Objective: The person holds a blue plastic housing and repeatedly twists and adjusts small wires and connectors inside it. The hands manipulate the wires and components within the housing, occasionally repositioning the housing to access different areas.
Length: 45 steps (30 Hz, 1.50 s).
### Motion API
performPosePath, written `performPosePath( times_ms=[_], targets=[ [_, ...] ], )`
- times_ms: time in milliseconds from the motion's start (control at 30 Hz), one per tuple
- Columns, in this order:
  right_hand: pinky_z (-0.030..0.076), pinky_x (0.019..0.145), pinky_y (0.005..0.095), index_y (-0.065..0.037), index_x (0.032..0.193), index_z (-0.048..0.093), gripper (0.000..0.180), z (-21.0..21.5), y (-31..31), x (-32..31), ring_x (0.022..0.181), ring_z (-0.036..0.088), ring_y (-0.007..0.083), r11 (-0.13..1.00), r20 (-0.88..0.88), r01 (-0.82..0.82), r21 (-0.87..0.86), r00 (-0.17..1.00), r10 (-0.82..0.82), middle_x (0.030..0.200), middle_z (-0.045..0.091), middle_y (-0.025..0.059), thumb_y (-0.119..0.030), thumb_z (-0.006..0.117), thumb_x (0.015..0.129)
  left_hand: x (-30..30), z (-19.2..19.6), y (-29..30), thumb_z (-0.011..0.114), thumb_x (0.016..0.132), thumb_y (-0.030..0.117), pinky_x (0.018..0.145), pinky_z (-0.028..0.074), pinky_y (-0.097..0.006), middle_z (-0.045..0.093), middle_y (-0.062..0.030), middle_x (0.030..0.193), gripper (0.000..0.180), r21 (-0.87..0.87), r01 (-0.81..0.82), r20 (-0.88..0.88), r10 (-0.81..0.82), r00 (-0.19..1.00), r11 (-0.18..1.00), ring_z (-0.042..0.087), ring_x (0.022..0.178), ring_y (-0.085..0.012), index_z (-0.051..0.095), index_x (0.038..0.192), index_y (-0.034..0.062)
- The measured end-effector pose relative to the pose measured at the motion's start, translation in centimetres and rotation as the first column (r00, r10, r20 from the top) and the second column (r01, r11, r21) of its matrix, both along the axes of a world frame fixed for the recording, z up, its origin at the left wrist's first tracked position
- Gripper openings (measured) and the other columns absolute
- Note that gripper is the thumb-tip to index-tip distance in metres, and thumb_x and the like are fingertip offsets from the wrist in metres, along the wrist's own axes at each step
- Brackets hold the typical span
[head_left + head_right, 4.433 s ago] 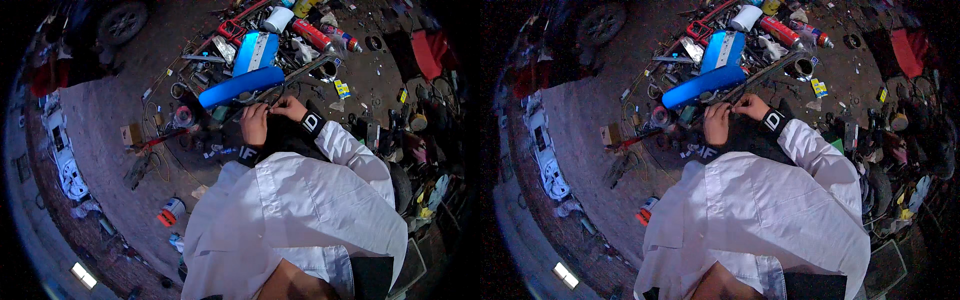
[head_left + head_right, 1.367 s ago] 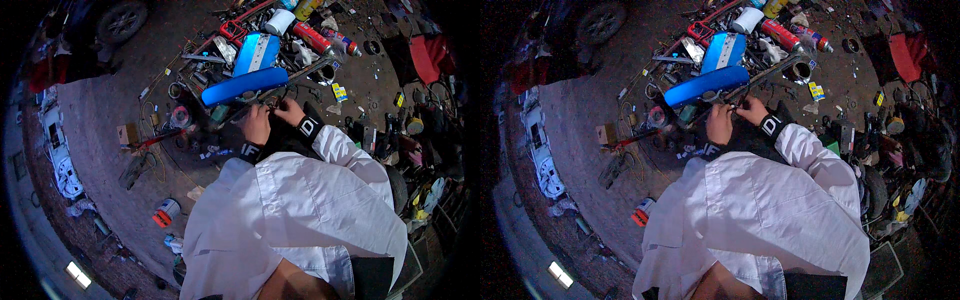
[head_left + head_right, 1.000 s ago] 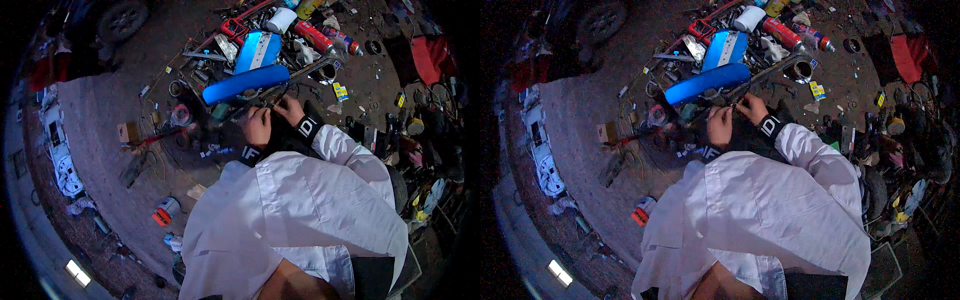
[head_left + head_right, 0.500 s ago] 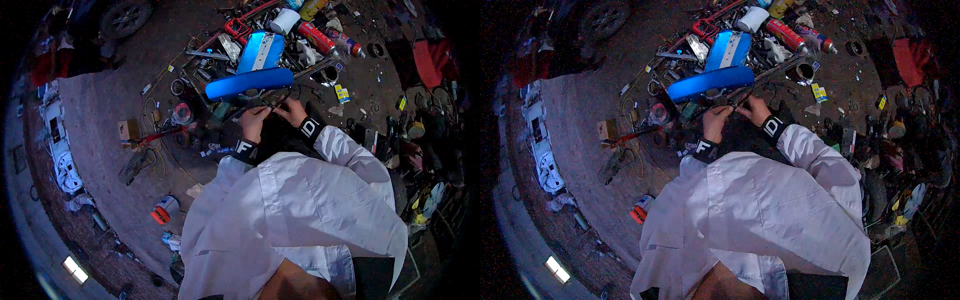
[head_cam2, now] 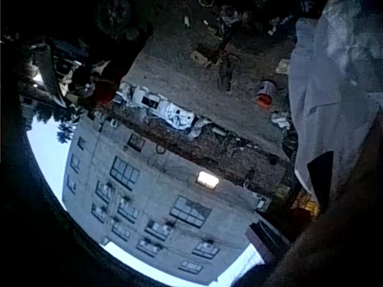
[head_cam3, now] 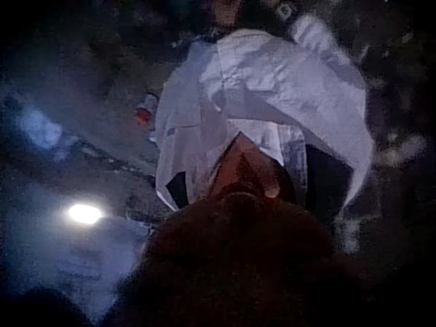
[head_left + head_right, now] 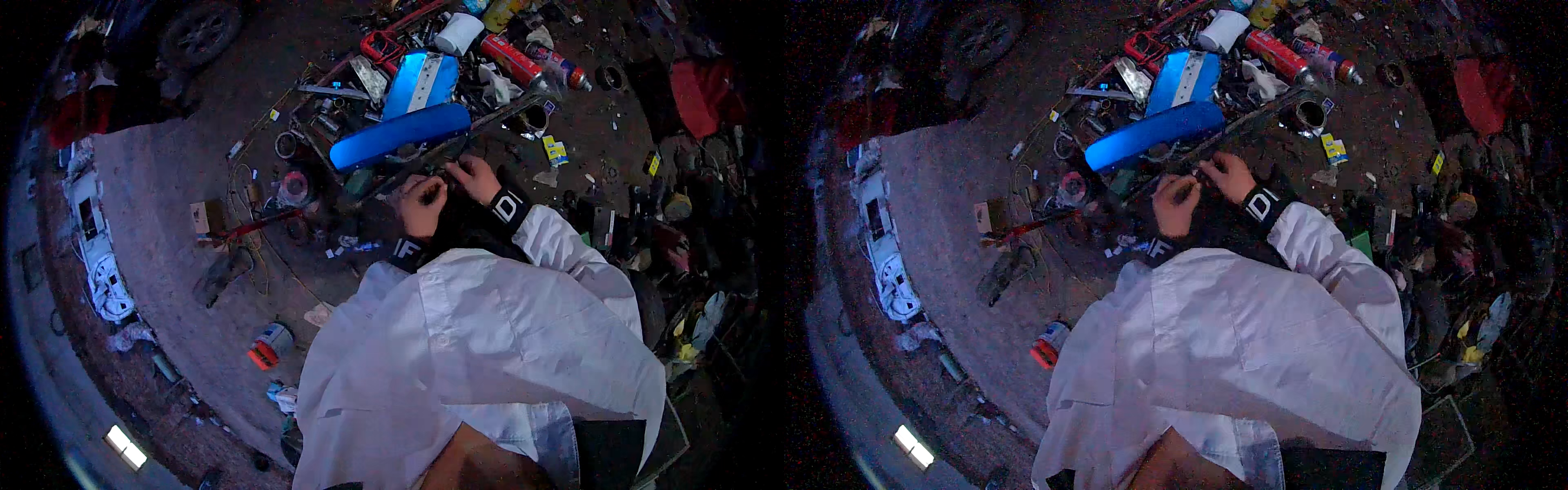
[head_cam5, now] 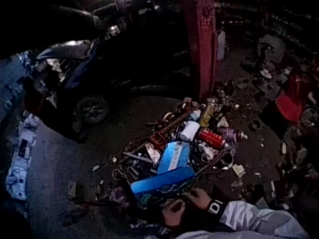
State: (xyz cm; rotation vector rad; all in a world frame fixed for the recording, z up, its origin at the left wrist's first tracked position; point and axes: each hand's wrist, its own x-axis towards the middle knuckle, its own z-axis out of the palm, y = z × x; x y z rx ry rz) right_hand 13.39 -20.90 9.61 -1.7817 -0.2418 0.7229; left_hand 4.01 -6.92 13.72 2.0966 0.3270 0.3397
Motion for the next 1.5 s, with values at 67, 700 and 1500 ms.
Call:
performPosePath(
  times_ms=[67, 700, 1500],
  targets=[
    [0.042, 0.056, 0.0341, 0.002, 0.080, 0.061, 0.032, 0.8, 0.0, -0.1, 0.058, 0.055, 0.0167, 1.000, 0.009, -0.018, -0.013, 1.000, 0.018, 0.064, 0.060, 0.0103, -0.028, 0.061, 0.089, -0.3, -0.6, 0.5, 0.073, 0.073, 0.008, 0.065, 0.048, -0.033, 0.060, -0.0079, 0.085, 0.020, 0.092, 0.121, 0.021, -0.123, 0.992, 0.988, 0.060, 0.073, -0.0237, 0.068, 0.092, 0.0063],
    [0.039, 0.052, 0.0295, -0.002, 0.071, 0.058, 0.038, 0.8, 0.1, 0.3, 0.055, 0.048, 0.0099, 0.998, -0.205, -0.037, 0.057, 0.978, 0.048, 0.060, 0.053, 0.0021, -0.034, 0.061, 0.091, -1.7, 1.3, 0.1, 0.069, 0.079, 0.013, 0.074, 0.048, -0.040, 0.056, -0.0134, 0.098, 0.019, 0.303, -0.092, 0.004, 0.095, 0.995, 0.949, 0.058, 0.085, -0.0327, 0.066, 0.097, 0.0074],
    [0.048, 0.071, 0.0434, -0.001, 0.098, 0.059, 0.022, -0.2, 0.8, -1.6, 0.083, 0.058, 0.0395, 0.997, 0.399, 0.017, -0.070, 0.917, 0.013, 0.088, 0.060, 0.0193, -0.014, 0.064, 0.081, 0.0, 0.5, -0.7, 0.065, 0.082, 0.014, 0.071, 0.046, -0.040, 0.057, -0.0145, 0.088, 0.014, 0.248, -0.050, -0.125, 0.083, 0.989, 0.968, 0.057, 0.084, -0.0322, 0.068, 0.090, 0.0032]
  ],
)
